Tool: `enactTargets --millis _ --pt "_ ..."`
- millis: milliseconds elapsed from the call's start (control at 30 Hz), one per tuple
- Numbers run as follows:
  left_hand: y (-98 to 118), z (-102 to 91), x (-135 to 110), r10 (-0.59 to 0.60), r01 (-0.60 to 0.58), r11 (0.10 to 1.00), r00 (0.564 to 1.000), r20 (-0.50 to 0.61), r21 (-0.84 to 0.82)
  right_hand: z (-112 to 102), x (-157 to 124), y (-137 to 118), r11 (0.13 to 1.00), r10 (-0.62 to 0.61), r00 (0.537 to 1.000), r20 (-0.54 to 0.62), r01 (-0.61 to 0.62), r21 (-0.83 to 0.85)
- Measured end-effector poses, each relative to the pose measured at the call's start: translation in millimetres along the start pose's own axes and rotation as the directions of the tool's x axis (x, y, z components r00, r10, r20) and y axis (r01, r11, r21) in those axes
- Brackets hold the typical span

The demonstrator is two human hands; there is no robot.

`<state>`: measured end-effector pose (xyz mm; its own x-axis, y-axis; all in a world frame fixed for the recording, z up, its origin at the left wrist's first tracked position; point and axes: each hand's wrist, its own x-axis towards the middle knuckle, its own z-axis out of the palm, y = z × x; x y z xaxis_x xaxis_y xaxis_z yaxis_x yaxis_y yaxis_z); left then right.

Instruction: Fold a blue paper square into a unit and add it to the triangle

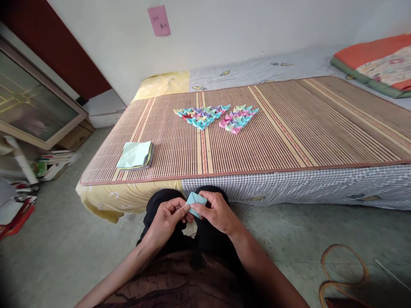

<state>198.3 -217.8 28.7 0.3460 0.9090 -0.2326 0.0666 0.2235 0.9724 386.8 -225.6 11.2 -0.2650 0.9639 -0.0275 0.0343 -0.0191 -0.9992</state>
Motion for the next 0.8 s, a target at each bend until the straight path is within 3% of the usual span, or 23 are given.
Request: enactTargets --millis 267,400,567,800 --pt "-4.8 1.7 1.4 0.07 -0.077 0.995 0.991 -0.112 -0.063 10.8 4.4 3.1 0.985 0.032 0.997 -0.064 -0.021 0.17" --pt "-7.1 0.8 1.6 0.101 -0.118 0.99 0.977 -0.187 -0.081 16.8 5.1 5.1 0.984 0.017 0.997 -0.071 -0.004 0.178" --pt "-6.2 0.8 3.0 0.063 -0.084 0.989 0.984 -0.164 -0.125 16.7 3.7 6.0 0.995 -0.03 0.991 -0.128 0.042 0.087" --pt "-6.0 5.4 4.3 0.022 -0.037 0.987 0.995 -0.093 -0.158 12.7 6.1 3.9 0.995 -0.036 0.979 -0.202 0.054 0.085"
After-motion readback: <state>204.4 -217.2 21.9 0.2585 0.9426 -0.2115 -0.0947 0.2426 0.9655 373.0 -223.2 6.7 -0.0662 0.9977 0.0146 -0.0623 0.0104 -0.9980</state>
